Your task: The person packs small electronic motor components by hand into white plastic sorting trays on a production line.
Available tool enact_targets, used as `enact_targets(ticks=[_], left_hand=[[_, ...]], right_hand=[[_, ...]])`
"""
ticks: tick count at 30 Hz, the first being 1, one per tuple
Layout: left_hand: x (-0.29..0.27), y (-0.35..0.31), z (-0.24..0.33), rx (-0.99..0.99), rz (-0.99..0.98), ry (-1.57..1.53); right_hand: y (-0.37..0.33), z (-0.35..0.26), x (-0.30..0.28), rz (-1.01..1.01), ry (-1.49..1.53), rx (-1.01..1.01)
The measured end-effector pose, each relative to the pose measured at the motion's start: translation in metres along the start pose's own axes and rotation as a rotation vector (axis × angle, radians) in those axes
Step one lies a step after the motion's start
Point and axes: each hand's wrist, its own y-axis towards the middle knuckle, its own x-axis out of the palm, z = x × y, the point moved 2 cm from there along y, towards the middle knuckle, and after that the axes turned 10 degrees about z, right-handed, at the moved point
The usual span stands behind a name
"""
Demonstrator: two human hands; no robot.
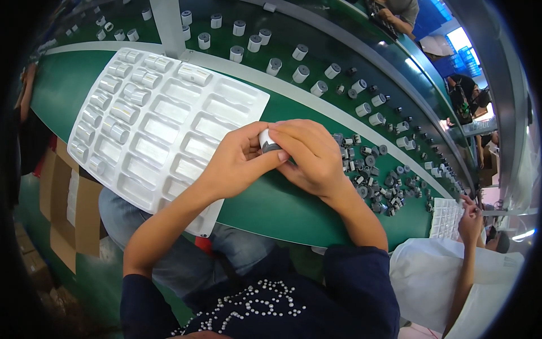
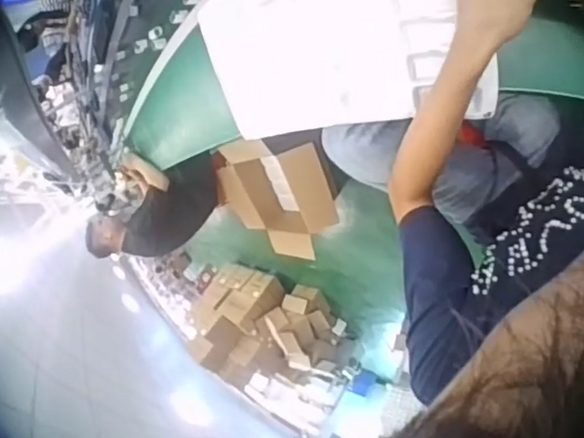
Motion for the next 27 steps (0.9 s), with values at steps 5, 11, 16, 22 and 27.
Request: enact_targets(ticks=[5, 11, 16, 22, 27], left_hand=[[0.007, -0.027, 0.058, 0.452, 0.188, 0.218], [0.06, -0.083, 0.101, -0.073, -0.397, -0.757], [0.086, -0.074, 0.073, -0.102, -0.68, -1.011], [0.061, -0.091, 0.098, -0.832, -0.5, -0.833], [0.058, -0.08, 0.094, -0.158, -0.688, -0.981]], right_hand=[[0.024, 0.04, -0.006, -0.006, 0.084, 0.538], [0.021, 0.215, 0.017, -0.186, -0.217, 0.809], [0.015, 0.253, 0.042, -0.304, -0.663, 0.454], [0.024, 0.247, 0.051, -0.42, -0.7, 0.411], [0.007, 0.286, -0.002, -0.213, -0.41, 0.698]])
